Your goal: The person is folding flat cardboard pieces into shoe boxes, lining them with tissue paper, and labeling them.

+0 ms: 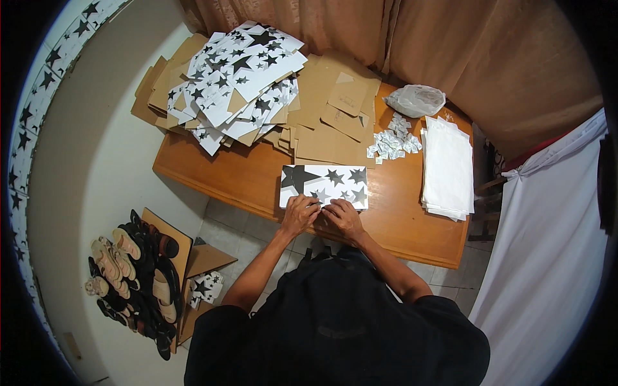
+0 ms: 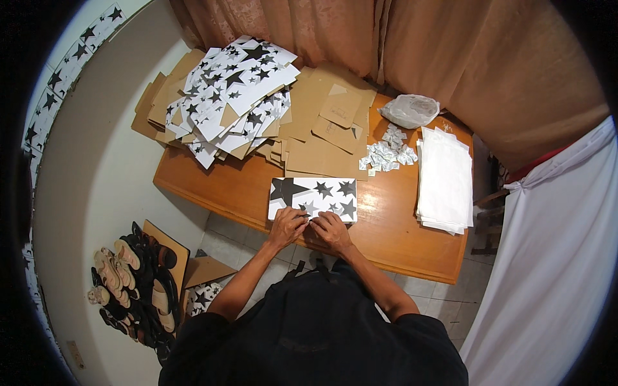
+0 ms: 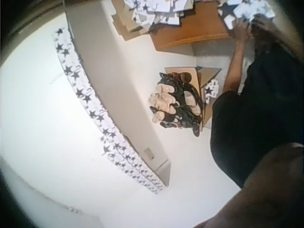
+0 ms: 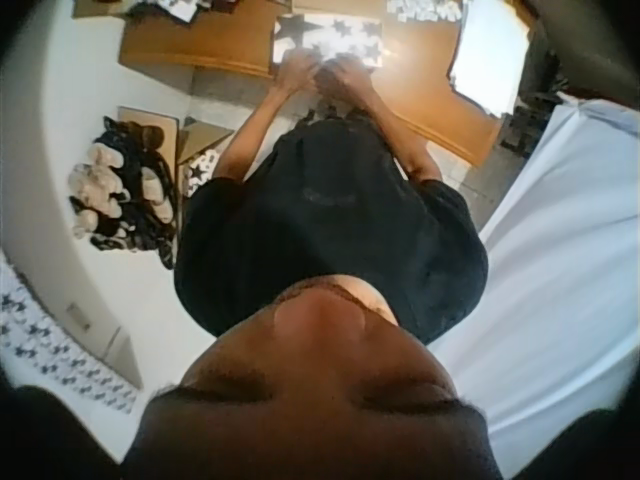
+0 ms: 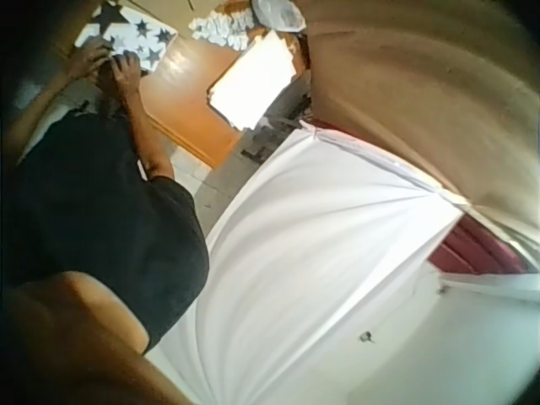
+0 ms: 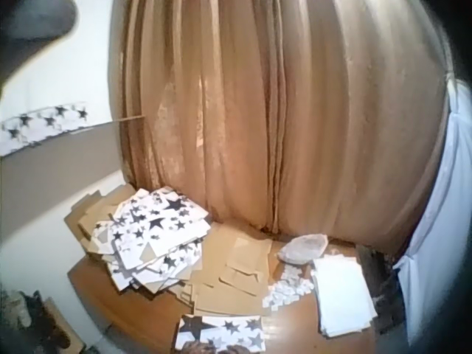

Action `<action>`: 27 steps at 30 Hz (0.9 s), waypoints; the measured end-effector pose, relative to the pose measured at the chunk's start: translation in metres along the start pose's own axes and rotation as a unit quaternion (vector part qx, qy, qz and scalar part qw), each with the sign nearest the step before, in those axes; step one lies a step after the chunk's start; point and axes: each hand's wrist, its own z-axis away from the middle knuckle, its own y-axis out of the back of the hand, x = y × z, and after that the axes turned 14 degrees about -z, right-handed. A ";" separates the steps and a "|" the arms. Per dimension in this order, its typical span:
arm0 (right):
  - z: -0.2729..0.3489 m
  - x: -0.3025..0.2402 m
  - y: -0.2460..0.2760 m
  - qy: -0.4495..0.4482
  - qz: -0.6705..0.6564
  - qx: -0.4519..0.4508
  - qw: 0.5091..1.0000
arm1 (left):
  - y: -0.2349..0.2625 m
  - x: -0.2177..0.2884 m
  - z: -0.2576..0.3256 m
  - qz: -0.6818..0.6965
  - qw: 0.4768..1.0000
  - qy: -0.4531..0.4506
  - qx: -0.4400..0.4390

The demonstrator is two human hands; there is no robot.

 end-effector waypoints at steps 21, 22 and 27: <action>0.006 0.005 -0.009 -0.016 0.018 -0.008 1.000 | -0.006 -0.010 0.003 0.066 0.997 -0.002 0.045; 0.006 0.006 -0.011 -0.012 0.018 -0.005 1.000 | -0.007 -0.012 0.004 0.065 0.997 -0.014 0.036; 0.008 0.006 -0.010 -0.033 0.010 -0.006 0.999 | -0.011 -0.006 0.004 0.031 0.999 -0.013 0.031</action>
